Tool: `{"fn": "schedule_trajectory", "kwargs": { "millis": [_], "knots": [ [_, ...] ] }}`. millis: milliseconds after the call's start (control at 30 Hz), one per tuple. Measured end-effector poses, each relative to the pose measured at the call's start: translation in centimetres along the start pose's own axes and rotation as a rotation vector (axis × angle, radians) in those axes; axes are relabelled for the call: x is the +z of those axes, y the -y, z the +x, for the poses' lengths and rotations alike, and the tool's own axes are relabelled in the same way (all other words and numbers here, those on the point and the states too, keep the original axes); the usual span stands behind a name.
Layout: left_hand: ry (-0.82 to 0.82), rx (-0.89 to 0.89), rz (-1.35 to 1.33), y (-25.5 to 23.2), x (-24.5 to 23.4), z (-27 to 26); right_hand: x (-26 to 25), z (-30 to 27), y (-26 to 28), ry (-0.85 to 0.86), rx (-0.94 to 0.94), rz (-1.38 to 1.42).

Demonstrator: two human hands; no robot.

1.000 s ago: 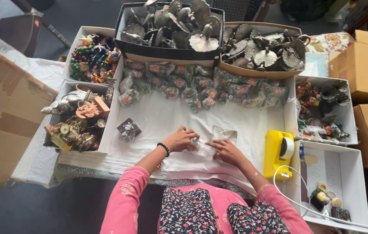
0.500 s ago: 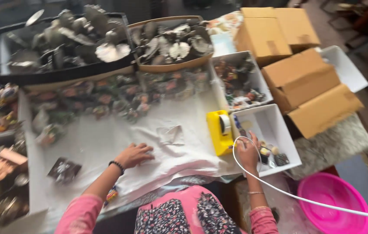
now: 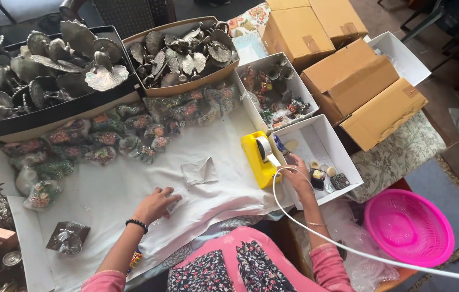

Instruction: The person sits at a table and wraps small decorative figurines in clear plastic bags. They use a yellow tape dispenser to seal the bags and place the wrapped items into a white box. The person also wipes a figurine with a white cloth before wrapping it.

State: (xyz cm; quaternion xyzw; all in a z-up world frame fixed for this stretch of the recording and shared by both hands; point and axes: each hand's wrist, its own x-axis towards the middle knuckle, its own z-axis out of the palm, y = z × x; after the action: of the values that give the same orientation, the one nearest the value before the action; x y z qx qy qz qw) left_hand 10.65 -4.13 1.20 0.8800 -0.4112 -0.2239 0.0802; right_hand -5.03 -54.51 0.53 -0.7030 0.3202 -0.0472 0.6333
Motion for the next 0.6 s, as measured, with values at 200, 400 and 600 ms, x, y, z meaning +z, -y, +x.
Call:
{"fn": "schedule_trajectory", "kwargs": {
  "millis": [200,400,600],
  "knots": [
    [-0.212,-0.167,-0.220,-1.5,-0.2,-1.1,0.1,-2.4,-2.2,0.005,0.016,0.080],
    [-0.510,-0.233,-0.695,-1.6,1.5,-0.1,1.7,-3.5,-3.5,-0.129,0.067,0.173],
    [-0.644,-0.208,-0.783,-4.4,-0.7,-0.1,2.0,-4.6,-2.3,-0.163,0.127,0.180]
  ]
}}
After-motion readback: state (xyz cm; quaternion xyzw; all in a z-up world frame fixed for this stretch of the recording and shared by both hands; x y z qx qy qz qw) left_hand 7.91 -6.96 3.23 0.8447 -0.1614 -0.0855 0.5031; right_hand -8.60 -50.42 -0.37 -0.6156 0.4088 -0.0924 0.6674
